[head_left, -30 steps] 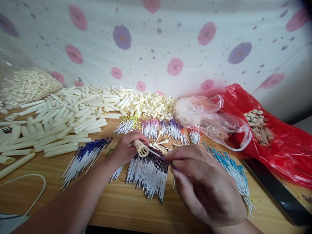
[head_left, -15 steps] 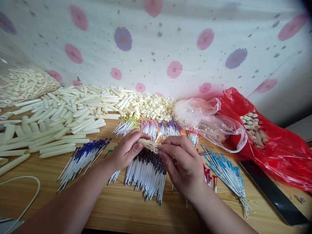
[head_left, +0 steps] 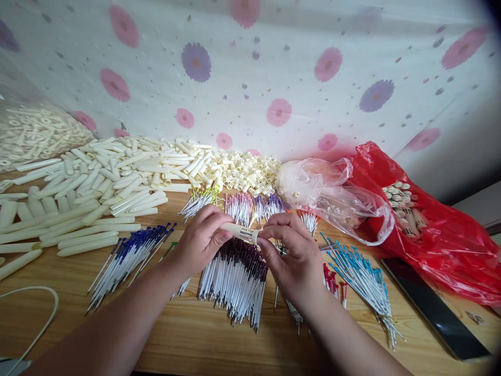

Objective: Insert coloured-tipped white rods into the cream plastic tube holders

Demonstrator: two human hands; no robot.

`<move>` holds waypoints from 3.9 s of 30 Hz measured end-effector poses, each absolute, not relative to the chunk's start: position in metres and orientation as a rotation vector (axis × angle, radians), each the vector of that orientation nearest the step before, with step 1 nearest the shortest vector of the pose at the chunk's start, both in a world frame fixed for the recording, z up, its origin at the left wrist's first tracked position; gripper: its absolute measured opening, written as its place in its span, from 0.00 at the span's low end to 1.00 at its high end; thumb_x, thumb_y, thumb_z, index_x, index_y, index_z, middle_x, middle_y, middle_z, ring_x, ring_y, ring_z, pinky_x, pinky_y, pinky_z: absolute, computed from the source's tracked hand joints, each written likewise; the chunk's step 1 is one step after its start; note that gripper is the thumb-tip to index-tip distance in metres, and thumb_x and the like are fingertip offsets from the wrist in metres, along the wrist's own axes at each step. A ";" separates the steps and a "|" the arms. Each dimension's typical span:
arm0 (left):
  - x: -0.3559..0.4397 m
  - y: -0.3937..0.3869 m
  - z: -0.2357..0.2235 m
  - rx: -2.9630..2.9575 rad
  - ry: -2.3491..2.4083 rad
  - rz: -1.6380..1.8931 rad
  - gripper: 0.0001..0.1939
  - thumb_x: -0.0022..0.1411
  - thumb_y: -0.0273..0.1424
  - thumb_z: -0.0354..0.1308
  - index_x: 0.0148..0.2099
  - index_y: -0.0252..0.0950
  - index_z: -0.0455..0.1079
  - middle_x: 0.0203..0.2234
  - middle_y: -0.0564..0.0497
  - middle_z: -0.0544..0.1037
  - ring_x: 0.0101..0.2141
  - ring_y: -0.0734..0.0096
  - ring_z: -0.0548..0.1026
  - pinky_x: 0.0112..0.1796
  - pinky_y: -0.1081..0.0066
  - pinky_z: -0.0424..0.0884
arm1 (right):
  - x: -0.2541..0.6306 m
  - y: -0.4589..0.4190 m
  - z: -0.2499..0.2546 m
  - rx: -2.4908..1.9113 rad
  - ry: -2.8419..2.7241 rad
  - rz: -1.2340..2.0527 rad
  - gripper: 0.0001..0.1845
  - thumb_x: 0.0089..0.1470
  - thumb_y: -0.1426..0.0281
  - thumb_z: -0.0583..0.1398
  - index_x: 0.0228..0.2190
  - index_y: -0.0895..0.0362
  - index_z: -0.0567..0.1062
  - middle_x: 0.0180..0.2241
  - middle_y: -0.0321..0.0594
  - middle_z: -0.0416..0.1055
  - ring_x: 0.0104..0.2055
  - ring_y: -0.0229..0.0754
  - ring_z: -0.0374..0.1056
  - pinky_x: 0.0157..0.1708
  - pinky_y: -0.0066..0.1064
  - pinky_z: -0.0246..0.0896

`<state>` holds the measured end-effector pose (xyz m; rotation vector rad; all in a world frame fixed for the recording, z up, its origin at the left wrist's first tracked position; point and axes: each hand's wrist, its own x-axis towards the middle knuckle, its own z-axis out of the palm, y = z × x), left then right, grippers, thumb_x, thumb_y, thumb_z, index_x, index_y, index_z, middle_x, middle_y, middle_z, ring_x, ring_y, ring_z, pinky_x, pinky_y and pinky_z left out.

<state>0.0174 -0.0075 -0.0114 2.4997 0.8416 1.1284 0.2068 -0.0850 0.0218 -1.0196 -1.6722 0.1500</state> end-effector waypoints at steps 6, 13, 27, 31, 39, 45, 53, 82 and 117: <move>0.016 -0.008 -0.013 2.556 0.926 1.196 0.17 0.67 0.43 0.46 0.43 0.37 0.69 0.36 0.48 0.67 0.39 0.64 0.68 0.40 0.65 0.66 | 0.198 -0.084 0.014 -1.041 -1.491 0.365 0.06 0.55 0.76 0.58 0.30 0.57 0.76 0.33 0.40 0.68 0.37 0.39 0.66 0.38 0.33 0.63; 0.015 -0.003 -0.013 2.471 0.918 1.227 0.18 0.67 0.44 0.45 0.41 0.36 0.69 0.34 0.48 0.68 0.36 0.64 0.69 0.37 0.67 0.66 | 0.213 -0.077 0.009 -0.905 -1.331 0.614 0.08 0.55 0.72 0.59 0.34 0.51 0.79 0.41 0.40 0.71 0.46 0.41 0.67 0.47 0.39 0.63; 0.008 0.009 -0.015 2.153 1.071 1.249 0.15 0.65 0.42 0.47 0.36 0.37 0.66 0.28 0.53 0.67 0.30 0.67 0.68 0.33 0.69 0.65 | 0.325 0.002 -0.020 -2.343 -1.913 0.292 0.08 0.48 0.72 0.58 0.26 0.59 0.79 0.28 0.44 0.77 0.34 0.43 0.72 0.32 0.28 0.58; 0.007 0.013 -0.018 2.172 1.078 1.224 0.14 0.65 0.42 0.47 0.37 0.37 0.66 0.29 0.52 0.68 0.31 0.67 0.69 0.34 0.69 0.65 | 0.317 0.011 -0.029 -2.467 -1.868 0.302 0.09 0.52 0.67 0.59 0.30 0.58 0.78 0.34 0.45 0.77 0.39 0.45 0.72 0.38 0.31 0.62; 0.006 0.012 -0.015 2.162 1.073 1.200 0.17 0.64 0.45 0.47 0.37 0.36 0.66 0.29 0.51 0.69 0.33 0.65 0.70 0.35 0.68 0.66 | 0.327 0.008 -0.022 -2.389 -1.686 0.380 0.10 0.56 0.66 0.59 0.34 0.61 0.74 0.35 0.41 0.73 0.37 0.41 0.70 0.38 0.36 0.66; 0.014 0.001 -0.017 1.927 0.847 1.139 0.18 0.58 0.48 0.55 0.38 0.38 0.66 0.24 0.54 0.69 0.24 0.72 0.67 0.26 0.73 0.64 | 0.286 -0.030 0.000 -1.912 -1.585 0.528 0.11 0.53 0.65 0.57 0.27 0.59 0.73 0.23 0.36 0.69 0.27 0.36 0.65 0.28 0.28 0.60; 0.030 -0.017 -0.012 1.723 0.818 1.074 0.08 0.56 0.36 0.61 0.32 0.37 0.71 0.24 0.54 0.73 0.25 0.73 0.69 0.27 0.72 0.66 | 0.200 -0.063 0.000 -0.958 -1.158 1.317 0.14 0.40 0.62 0.68 0.23 0.56 0.71 0.19 0.28 0.66 0.19 0.29 0.59 0.20 0.23 0.56; 0.026 -0.011 -0.013 1.848 0.721 0.953 0.08 0.60 0.35 0.57 0.33 0.36 0.73 0.29 0.50 0.74 0.32 0.69 0.71 0.35 0.68 0.66 | 0.227 -0.074 0.013 -0.816 -1.563 0.637 0.04 0.53 0.74 0.62 0.32 0.53 0.76 0.29 0.36 0.74 0.31 0.37 0.70 0.30 0.31 0.67; 0.028 0.000 -0.022 2.012 0.756 1.054 0.10 0.59 0.37 0.59 0.29 0.37 0.73 0.27 0.52 0.68 0.31 0.69 0.66 0.33 0.68 0.64 | 0.212 -0.120 0.056 -0.765 -1.813 -0.057 0.10 0.52 0.81 0.60 0.37 0.58 0.73 0.34 0.46 0.78 0.37 0.40 0.75 0.36 0.31 0.75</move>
